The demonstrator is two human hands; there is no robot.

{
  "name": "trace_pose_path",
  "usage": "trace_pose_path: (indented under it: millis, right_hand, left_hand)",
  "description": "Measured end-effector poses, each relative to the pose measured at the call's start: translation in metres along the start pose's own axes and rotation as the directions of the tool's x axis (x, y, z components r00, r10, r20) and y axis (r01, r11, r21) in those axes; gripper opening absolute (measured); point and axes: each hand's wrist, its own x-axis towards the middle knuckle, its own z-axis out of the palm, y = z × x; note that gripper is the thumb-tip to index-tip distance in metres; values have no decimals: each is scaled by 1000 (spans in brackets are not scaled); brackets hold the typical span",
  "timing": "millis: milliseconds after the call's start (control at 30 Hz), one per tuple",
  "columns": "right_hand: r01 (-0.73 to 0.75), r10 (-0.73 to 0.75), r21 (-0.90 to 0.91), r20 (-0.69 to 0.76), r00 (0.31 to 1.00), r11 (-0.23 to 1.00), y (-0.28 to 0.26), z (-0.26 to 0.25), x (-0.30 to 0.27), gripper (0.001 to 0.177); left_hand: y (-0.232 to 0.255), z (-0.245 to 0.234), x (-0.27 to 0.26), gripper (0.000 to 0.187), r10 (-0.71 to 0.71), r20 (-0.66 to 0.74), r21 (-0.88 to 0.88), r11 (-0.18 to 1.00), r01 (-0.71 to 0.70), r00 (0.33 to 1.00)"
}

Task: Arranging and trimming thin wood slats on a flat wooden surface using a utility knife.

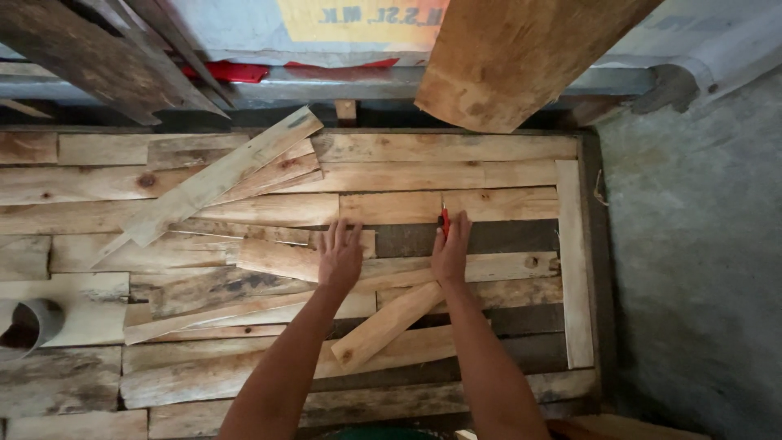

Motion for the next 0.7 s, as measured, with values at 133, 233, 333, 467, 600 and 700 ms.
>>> trace_pose_path:
  millis: [133,233,333,467,600,700]
  right_hand:
    - [26,-26,-11,-8,1000,1000,5,3,-2,47]
    - [29,-30,-22,-13,999,999,4,2,-1,40]
    - [27,-27,-14,-15,1000,1000,1,0,-1,37]
    - [45,-45,-2,-22,999,999,0,0,-1,35]
    - [45,-45,-20,-5,999,999,-3,-3,-2,29]
    - [18,-18,-12,10,1000,1000,-16,-10,-3,25]
  left_hand:
    - [2,-8,-5,60,-17,26,-14,1000,17,1000]
    - [-1,-1,-2,60,9,-1,-16,1000,-9,1000]
    - [-3,2,-3,57,34,21,25,999,-34,999]
    - [-4,2,-5,57,58,5,42,997,-58,998]
    - [-6,5,-6,58,88,-59,46,995,-85,994]
    - [-4,2,-10,58,86,-110,16,996,-85,990]
